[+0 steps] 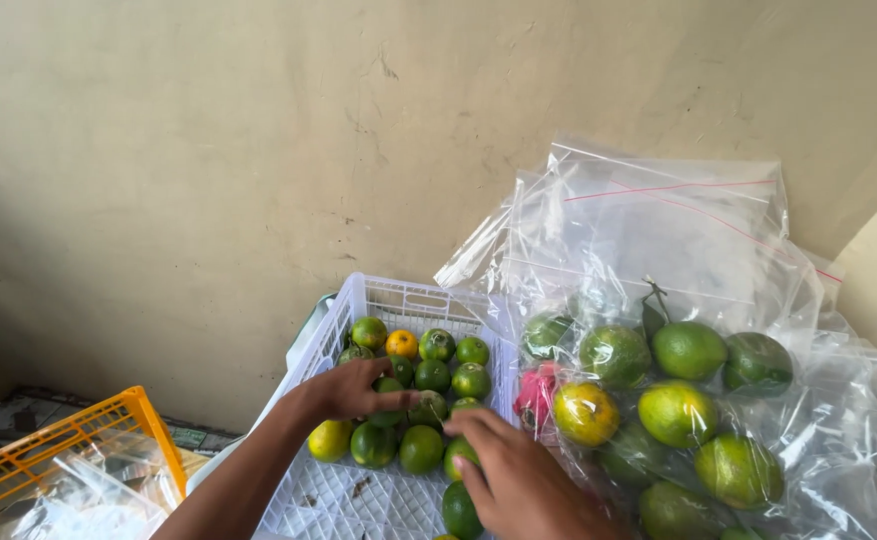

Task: The person picks citrus fruits one by one from a plastic crate and places them into a clear plastic bag, then seals the bag.

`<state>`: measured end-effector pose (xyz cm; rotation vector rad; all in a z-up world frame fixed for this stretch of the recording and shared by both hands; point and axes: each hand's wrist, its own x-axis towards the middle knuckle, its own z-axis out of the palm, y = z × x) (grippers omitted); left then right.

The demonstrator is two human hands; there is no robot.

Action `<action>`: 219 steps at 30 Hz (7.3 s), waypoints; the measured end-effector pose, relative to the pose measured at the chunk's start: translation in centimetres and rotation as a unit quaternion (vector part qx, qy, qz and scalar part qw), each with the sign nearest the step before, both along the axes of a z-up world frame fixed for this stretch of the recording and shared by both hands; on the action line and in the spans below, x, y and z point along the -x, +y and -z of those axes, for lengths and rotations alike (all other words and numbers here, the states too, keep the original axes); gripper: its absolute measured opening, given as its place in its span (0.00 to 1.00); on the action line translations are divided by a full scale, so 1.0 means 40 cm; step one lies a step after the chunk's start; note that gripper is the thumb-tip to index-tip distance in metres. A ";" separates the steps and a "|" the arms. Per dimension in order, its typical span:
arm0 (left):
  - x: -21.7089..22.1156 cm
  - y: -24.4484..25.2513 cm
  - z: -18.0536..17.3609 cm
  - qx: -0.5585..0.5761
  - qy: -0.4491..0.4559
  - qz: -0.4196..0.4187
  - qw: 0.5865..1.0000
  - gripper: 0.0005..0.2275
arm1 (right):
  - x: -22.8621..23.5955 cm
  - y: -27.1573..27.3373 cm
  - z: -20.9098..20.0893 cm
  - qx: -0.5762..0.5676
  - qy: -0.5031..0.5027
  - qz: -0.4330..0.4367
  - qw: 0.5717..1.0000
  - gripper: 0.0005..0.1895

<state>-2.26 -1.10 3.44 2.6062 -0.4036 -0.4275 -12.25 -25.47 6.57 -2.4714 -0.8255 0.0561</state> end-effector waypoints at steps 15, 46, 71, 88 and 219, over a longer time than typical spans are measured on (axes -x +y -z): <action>-0.054 0.030 0.055 0.135 -0.095 -0.058 0.985 0.26 | 0.010 0.239 -0.021 0.206 0.271 -0.046 0.939 0.22; -0.005 0.023 -0.002 0.323 -0.299 0.011 0.898 0.23 | -0.118 0.218 -0.089 -0.346 0.353 0.219 0.841 0.32; 0.520 0.885 0.886 -0.128 0.246 -0.553 0.785 0.34 | -0.118 0.219 -0.059 -0.534 0.451 0.252 0.669 0.23; 0.517 0.839 0.842 0.040 0.039 -0.714 0.698 0.18 | -0.123 0.210 -0.045 -0.531 0.438 0.245 0.683 0.22; 0.043 0.016 -0.072 0.448 0.117 0.002 0.886 0.16 | -0.117 0.195 -0.059 -0.561 0.426 0.253 0.663 0.22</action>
